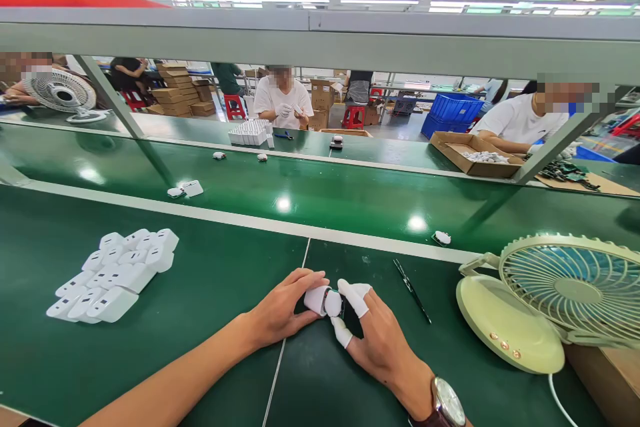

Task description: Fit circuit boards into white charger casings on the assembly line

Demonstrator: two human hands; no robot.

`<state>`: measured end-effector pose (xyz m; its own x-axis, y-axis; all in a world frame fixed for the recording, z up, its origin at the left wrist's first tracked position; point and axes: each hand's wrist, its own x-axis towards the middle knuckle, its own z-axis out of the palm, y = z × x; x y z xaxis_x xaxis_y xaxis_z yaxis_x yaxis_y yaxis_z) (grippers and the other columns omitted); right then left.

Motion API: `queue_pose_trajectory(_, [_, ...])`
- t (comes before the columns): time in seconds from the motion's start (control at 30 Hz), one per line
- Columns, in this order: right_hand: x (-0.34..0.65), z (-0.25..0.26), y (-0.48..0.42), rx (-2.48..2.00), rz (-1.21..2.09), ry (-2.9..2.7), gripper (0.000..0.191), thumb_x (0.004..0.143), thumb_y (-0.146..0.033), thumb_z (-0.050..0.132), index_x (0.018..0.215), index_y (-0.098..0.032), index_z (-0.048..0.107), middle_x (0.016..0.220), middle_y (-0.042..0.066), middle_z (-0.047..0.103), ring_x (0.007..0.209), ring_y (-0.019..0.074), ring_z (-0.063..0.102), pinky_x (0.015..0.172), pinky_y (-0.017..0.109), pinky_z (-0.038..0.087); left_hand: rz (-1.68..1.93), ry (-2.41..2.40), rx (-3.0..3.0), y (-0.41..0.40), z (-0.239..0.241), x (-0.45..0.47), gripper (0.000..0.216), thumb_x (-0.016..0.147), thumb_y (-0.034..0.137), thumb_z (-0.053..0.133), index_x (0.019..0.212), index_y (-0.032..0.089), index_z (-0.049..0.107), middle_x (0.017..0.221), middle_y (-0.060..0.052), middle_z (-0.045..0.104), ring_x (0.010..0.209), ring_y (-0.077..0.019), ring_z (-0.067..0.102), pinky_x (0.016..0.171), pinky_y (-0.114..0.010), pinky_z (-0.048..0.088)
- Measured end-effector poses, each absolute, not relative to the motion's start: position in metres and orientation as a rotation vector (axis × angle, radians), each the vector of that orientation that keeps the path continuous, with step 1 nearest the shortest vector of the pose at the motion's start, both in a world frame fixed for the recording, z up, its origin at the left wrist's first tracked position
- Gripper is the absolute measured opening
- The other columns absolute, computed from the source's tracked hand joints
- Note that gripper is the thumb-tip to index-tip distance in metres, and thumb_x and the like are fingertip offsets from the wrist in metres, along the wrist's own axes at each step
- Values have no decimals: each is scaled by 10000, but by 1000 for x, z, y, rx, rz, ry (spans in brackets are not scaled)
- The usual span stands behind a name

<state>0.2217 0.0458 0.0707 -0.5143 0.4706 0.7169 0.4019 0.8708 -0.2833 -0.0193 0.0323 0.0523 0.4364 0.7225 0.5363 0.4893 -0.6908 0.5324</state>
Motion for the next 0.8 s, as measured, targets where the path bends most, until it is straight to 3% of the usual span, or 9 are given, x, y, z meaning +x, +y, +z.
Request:
queue_pose_trajectory(0.4, [224, 63, 45, -626, 87, -2205, 732, 937, -63, 545, 1611, -77, 260, 1042, 155, 661, 926, 300, 632, 762, 448, 624, 1102, 1073, 2403, 33, 51, -18, 730, 951, 226, 700, 1571, 266, 318, 1270, -102, 734, 1230, -252, 646, 1040, -450, 589])
queue_pose_trajectory(0.8, [223, 73, 42, -647, 64, -2230, 651, 951, -59, 531, 1569, -83, 326, 1010, 148, 659, 914, 301, 630, 748, 458, 627, 1168, 1080, 2435, 33, 53, -14, 659, 985, 293, 666, 1557, 275, 338, 1231, -85, 753, 1193, -234, 669, 1004, -407, 613])
